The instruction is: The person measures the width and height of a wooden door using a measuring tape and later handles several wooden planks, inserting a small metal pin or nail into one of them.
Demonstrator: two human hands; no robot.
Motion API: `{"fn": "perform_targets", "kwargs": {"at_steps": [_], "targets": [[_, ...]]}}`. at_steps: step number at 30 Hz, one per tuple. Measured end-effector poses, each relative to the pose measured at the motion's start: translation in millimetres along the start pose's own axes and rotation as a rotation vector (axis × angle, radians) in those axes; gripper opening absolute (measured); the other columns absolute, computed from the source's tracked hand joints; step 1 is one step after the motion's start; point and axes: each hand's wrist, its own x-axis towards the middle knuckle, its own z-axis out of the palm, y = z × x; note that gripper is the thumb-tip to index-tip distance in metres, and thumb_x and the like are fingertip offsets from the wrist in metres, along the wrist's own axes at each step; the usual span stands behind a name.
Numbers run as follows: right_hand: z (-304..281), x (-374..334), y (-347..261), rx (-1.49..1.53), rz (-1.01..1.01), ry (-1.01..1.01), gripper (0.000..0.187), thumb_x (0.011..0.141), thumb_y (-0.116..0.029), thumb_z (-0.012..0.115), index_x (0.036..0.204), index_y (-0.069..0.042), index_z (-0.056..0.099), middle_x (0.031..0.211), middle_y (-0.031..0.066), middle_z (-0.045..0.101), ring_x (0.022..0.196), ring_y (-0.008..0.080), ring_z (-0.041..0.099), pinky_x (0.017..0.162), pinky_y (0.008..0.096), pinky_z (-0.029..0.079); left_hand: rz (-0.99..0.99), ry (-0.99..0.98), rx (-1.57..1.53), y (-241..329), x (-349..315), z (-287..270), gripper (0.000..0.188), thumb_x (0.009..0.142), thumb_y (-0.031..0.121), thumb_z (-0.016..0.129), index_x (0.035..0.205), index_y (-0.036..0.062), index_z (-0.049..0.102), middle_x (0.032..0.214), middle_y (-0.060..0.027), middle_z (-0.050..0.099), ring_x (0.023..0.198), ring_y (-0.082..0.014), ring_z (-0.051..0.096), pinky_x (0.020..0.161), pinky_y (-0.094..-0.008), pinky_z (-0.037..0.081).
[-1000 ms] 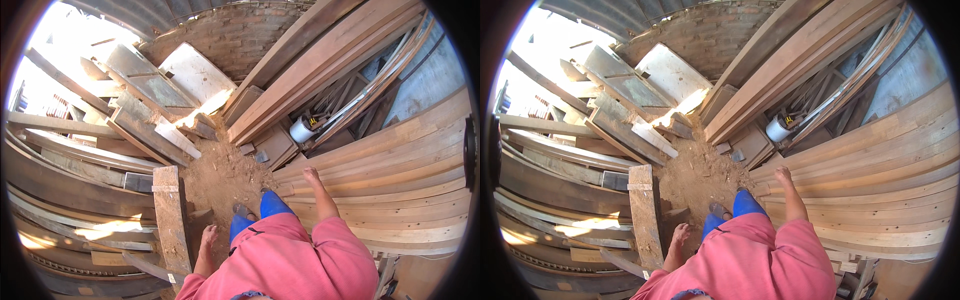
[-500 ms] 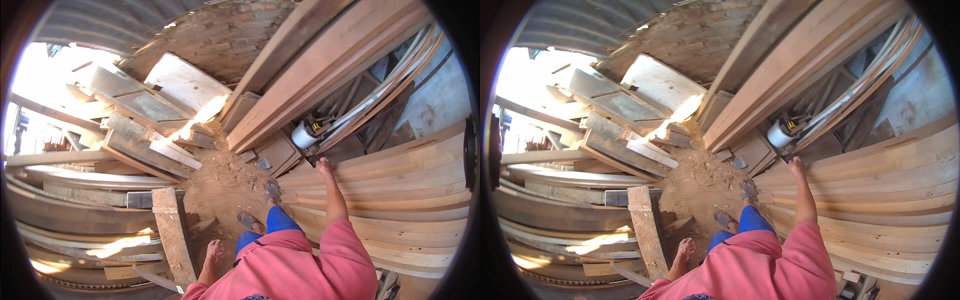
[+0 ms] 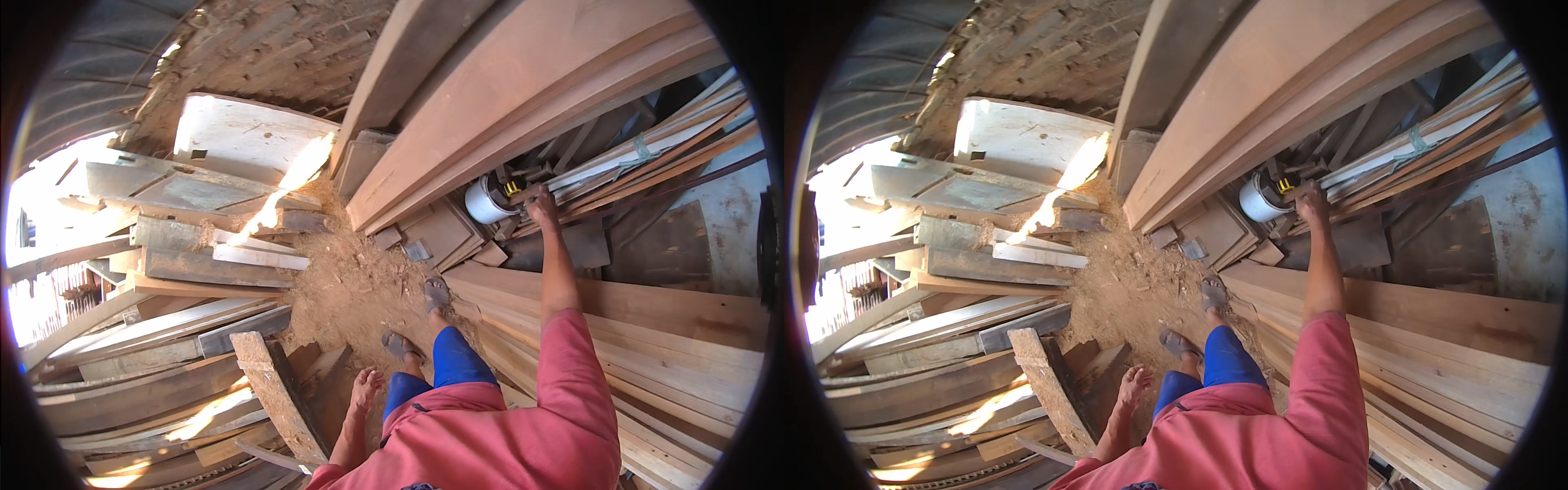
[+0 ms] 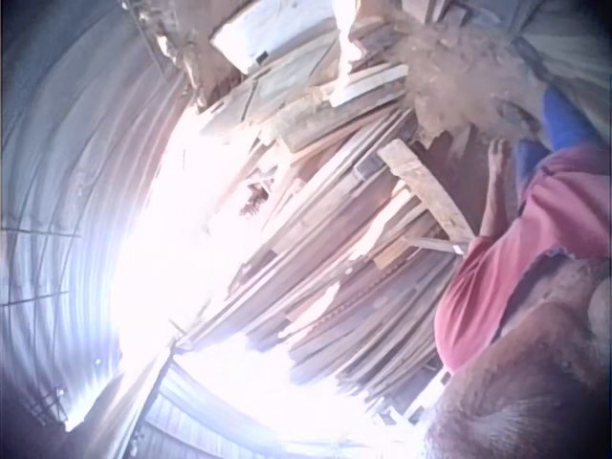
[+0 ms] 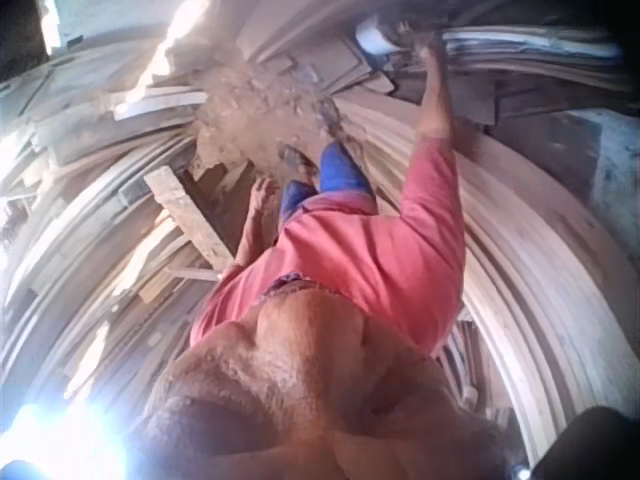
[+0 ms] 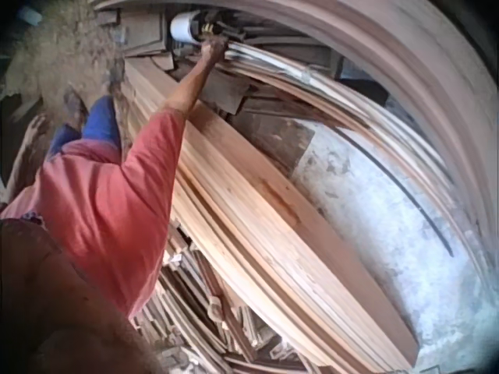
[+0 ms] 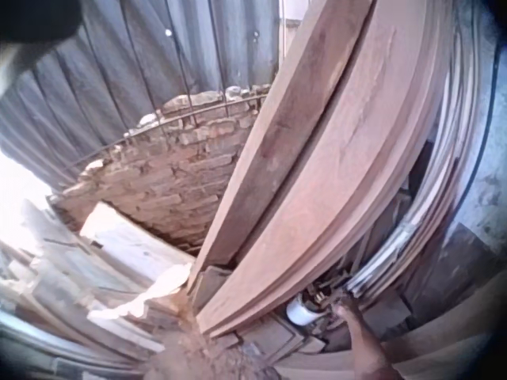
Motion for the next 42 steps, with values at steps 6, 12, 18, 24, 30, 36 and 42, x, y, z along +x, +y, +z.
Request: {"fn": "perform_targets", "kwargs": {"at_steps": [6, 12, 18, 24, 30, 36, 42], "targets": [[25.1, 53.4, 27.5, -0.323, -0.187, -0.116, 0.067, 0.079, -0.03, 0.064, 0.134, 0.0, 0.042, 0.139, 0.0209, 0.041, 0.126, 0.0401, 0.042, 0.102, 0.0468, 0.04, -0.174, 0.02, 0.102, -19.1, -12.6, 6.0, 0.042, 0.095, 0.029, 0.054, 0.125, 0.0003, 0.047, 0.108, -0.0147, 0.062, 0.09, -0.0216, 0.063, 0.074, -0.032, 0.05], [2.7, 69.4, 13.3, -0.121, -0.327, -0.5, 0.054, 0.08, -0.024, 0.062, 0.127, 0.0, 0.051, 0.131, 0.0255, 0.049, 0.122, 0.0379, 0.048, 0.103, 0.039, 0.039, -0.257, 0.068, 0.156, -29.0, -19.4, 9.9, 0.044, 0.095, 0.029, 0.051, 0.126, -0.0023, 0.047, 0.11, -0.0159, 0.062, 0.089, -0.023, 0.063, 0.075, -0.0335, 0.051], [59.0, 53.6, 16.8, -0.221, -0.15, -0.28, 0.054, 0.081, -0.02, 0.058, 0.132, -0.005, 0.048, 0.121, 0.0188, 0.06, 0.118, 0.0337, 0.052, 0.105, 0.0374, 0.037, -0.196, 0.017, 0.175, -11.1, -4.9, 24.9, 0.045, 0.096, 0.031, 0.051, 0.126, -0.0031, 0.047, 0.111, -0.0168, 0.063, 0.088, -0.0222, 0.063, 0.073, -0.0319, 0.05], [-17.1, 36.4, -8.4, -0.28, -0.133, -0.299, 0.028, 0.082, -0.02, 0.057, 0.102, -0.002, 0.065, 0.113, 0.02, 0.062, 0.108, 0.0335, 0.058, 0.092, 0.0403, 0.047, -0.101, -0.056, 0.143, 7.6, 6.4, 35.0, 0.051, 0.096, 0.033, 0.053, 0.131, -0.0024, 0.042, 0.115, -0.0186, 0.061, 0.091, -0.0249, 0.063, 0.075, -0.0328, 0.05], [-81.4, 37.3, -31.5, -0.383, -0.187, -0.302, 0.022, 0.079, -0.015, 0.063, 0.098, -0.004, 0.065, 0.111, 0.0198, 0.062, 0.106, 0.0347, 0.059, 0.088, 0.0429, 0.048, -0.135, -0.05, 0.144, 17.6, 8.3, 36.0, 0.052, 0.095, 0.033, 0.053, 0.132, -0.002, 0.041, 0.117, -0.0186, 0.06, 0.091, -0.0247, 0.063, 0.072, -0.032, 0.049], [-123.5, 8.6, -63.9, -0.414, -0.193, -0.273, 0.023, 0.078, -0.011, 0.067, 0.099, -0.003, 0.065, 0.111, 0.0209, 0.061, 0.108, 0.0359, 0.058, 0.089, 0.0428, 0.049, -0.125, -0.022, 0.12, 18.6, -3.3, 34.7, 0.052, 0.095, 0.032, 0.054, 0.133, -0.0013, 0.041, 0.117, -0.0189, 0.059, 0.092, -0.0262, 0.063, 0.072, -0.0324, 0.05], [-114.7, -5.3, -41.5, -0.255, -0.31, -0.143, 0.023, 0.079, -0.012, 0.066, 0.099, -0.002, 0.064, 0.106, 0.0215, 0.062, 0.104, 0.038, 0.057, 0.089, 0.0448, 0.046, -0.102, 0.02, 0.04, 9.8, -10.9, 29.9, 0.049, 0.095, 0.031, 0.054, 0.132, -0.0004, 0.042, 0.115, -0.0178, 0.059, 0.094, -0.0266, 0.062, 0.074, -0.0334, 0.05]]}}
